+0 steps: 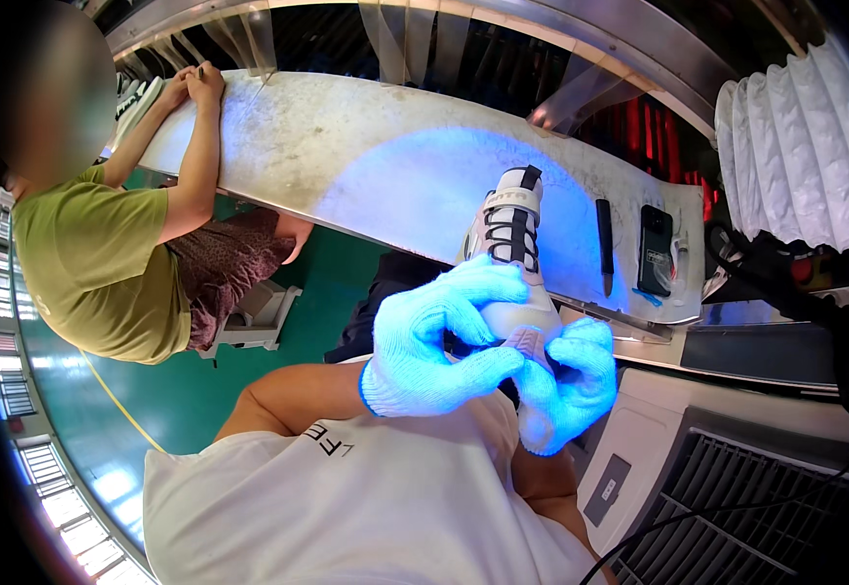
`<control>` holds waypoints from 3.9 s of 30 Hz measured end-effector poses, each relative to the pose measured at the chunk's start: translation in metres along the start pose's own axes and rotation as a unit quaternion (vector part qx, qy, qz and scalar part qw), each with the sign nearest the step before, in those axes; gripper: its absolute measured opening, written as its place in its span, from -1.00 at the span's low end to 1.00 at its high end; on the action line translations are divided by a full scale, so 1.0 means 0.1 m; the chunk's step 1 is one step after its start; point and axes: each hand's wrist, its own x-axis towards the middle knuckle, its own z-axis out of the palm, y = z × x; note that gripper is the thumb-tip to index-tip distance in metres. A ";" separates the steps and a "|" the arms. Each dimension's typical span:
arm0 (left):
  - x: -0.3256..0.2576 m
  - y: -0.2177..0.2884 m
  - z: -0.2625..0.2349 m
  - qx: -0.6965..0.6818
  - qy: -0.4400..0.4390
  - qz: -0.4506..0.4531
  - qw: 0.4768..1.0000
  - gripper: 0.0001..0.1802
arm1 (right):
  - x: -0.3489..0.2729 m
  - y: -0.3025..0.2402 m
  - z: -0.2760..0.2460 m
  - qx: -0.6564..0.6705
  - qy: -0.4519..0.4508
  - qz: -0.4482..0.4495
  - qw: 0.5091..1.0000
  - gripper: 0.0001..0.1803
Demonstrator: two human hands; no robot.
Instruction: The person uses a small black tool to scrape and clean the sole and sides of a white sneaker with black accents. They repeatedly rub the tool along the shoe's surface, rotate the shoe to access different areas, and place it on the workbench between passes.
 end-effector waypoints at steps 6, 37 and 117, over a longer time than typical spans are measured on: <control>-0.01 0.07 -0.02 -0.070 0.027 -0.062 0.995 -0.56 | 0.05 -0.05 0.02 0.044 -0.005 0.022 0.999 -0.51; 0.45 0.14 -0.34 0.009 -0.215 -0.158 0.964 -0.33 | 0.21 -0.10 0.03 -0.053 -0.047 0.044 0.997 -0.17; 1.53 0.24 -1.02 0.260 -0.246 -0.314 0.879 -0.39 | 0.28 1.03 0.74 -0.010 -0.020 0.028 0.999 -0.38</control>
